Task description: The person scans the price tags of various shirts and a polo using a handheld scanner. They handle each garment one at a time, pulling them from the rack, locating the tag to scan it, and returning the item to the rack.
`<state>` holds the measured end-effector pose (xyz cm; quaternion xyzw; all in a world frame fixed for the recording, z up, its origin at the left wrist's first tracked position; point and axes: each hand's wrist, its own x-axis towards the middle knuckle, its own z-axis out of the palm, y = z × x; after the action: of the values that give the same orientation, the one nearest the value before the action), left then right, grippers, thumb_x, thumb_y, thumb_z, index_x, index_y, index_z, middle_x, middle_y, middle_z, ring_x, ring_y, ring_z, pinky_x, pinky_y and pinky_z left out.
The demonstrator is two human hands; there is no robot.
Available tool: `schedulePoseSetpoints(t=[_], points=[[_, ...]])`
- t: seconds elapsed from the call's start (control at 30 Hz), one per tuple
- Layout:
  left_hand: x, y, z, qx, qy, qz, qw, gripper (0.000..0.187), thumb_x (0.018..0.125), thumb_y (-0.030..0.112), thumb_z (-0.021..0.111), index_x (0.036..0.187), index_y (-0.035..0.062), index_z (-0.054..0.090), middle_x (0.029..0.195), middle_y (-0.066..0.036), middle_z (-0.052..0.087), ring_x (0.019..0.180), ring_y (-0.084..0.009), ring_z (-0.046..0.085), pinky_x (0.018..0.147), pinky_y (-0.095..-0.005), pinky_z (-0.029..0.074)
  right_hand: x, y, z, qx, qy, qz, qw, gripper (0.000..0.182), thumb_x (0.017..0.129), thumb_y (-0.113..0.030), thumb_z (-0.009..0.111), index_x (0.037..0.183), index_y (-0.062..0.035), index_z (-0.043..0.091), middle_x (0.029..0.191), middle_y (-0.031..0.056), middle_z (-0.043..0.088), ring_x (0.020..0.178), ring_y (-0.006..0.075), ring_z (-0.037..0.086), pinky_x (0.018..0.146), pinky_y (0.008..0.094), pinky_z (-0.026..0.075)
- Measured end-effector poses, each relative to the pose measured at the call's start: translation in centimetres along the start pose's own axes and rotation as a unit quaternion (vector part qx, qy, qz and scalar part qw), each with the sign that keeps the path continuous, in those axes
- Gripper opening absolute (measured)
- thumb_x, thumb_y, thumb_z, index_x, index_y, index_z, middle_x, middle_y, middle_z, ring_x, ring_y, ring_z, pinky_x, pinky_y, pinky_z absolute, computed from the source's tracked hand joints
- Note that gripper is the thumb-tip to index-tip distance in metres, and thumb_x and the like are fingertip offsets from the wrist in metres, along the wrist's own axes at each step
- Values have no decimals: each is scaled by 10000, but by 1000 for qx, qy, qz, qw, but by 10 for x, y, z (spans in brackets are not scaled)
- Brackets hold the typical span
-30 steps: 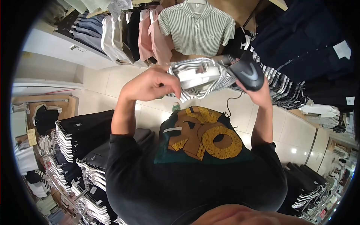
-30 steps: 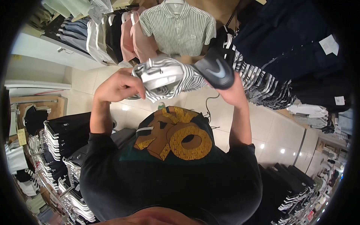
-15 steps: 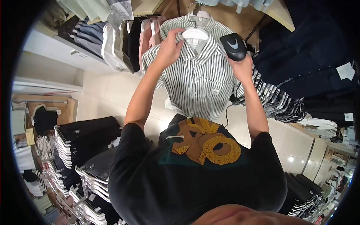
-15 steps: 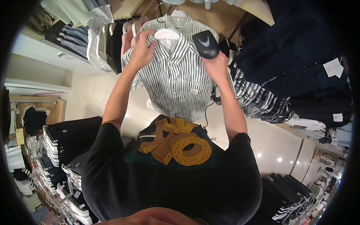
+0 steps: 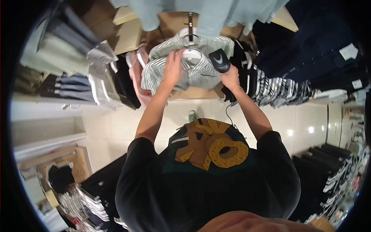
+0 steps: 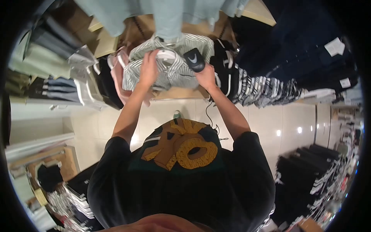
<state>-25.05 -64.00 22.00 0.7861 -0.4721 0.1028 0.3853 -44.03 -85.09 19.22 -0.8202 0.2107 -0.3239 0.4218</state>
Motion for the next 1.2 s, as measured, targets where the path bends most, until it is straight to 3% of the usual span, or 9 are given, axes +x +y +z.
schedulePoseSetpoints(t=[0.3, 0.53, 0.6, 0.73, 0.8, 0.87, 0.93, 1.07, 1.2], points=[[-5, 8, 12, 50, 66, -44, 996, 639, 865, -40, 618, 1485, 4, 472, 1408, -289, 517, 1325, -479, 476, 1157, -526, 374, -8, -63, -62, 12, 53, 50, 997, 310, 809, -139, 786, 1069, 6, 700, 1014, 243, 731, 982, 467, 691, 857, 442, 572], [-62, 27, 51, 311, 86, -179, 930, 933, 890, 115, 699, 1604, -110, 142, 1598, -369, 326, 1524, -479, 283, 1255, -511, 244, -74, -48, -156, 64, 14, 103, 993, 308, 860, -129, 855, 1107, 12, 737, 977, 79, 792, 875, 133, 715, 801, 310, 564], [-80, 11, 79, 199, 137, -407, 881, 982, 923, 142, 696, 1615, -113, 48, 1616, -406, 250, 1527, -488, 287, 1256, -479, 260, -93, -36, -189, 65, -35, 129, 989, 322, 854, -94, 854, 1128, 17, 725, 985, 74, 792, 861, 126, 713, 784, 304, 563], [-99, -60, 136, -96, 97, -437, 889, 859, 959, 197, 690, 1612, -86, 209, 1586, -361, 369, 1497, -438, 376, 1240, -421, 308, -110, -36, -267, 93, -37, 131, 986, 263, 904, -69, 814, 1133, 18, 718, 971, 64, 782, 815, 100, 703, 742, 271, 554], [-91, -57, 168, -168, -183, -420, 873, 649, 986, 240, 676, 1535, -29, 459, 1493, -258, 556, 1418, -365, 509, 1200, -376, 369, -118, -37, -301, 105, -23, 140, 984, 236, 923, -78, 806, 1122, 14, 719, 927, 48, 765, 782, 91, 691, 714, 274, 554], [-90, 10, 196, -196, -350, -281, 872, 446, 1034, 270, 631, 1395, 8, 635, 1354, -161, 691, 1293, -285, 621, 1123, -362, 445, -124, -38, -334, 121, 20, 124, 985, 246, 920, -90, 814, 1119, 18, 717, 893, 38, 751, 745, 92, 681, 697, 284, 558], [-37, 148, 187, -173, -496, -162, 835, 531, 1055, 319, 630, 1473, 0, 551, 1419, -125, 639, 1257, -197, 609, 1073, -365, 482, -133, -37, -366, 138, 55, 108, 983, 217, 867, -80, 839, 1042, 0, 738, 859, 26, 757, 748, 85, 656, 694, 289, 532], [70, 337, 179, -252, -323, -56, 910, 397, 1076, 183, 609, 1418, -19, 595, 1327, -119, 698, 1261, -200, 636, 1080, -336, 488, -142, -53, -460, 164, 91, 171, 967, 172, 873, -48, 830, 995, 10, 723, 804, 19, 727, 702, 75, 656, 669, 262, 529], [202, 475, 176, -348, -127, 117, 922, 405, 1060, 197, 637, 1393, -32, 602, 1340, -165, 692, 1254, -207, 657, 1076, -344, 502, -133, -92, -550, 124, 159, 87, 976, 246, 855, -31, 835, 1066, 35, 728, 828, 45, 741, 701, 96, 670, 663, 274, 544]])
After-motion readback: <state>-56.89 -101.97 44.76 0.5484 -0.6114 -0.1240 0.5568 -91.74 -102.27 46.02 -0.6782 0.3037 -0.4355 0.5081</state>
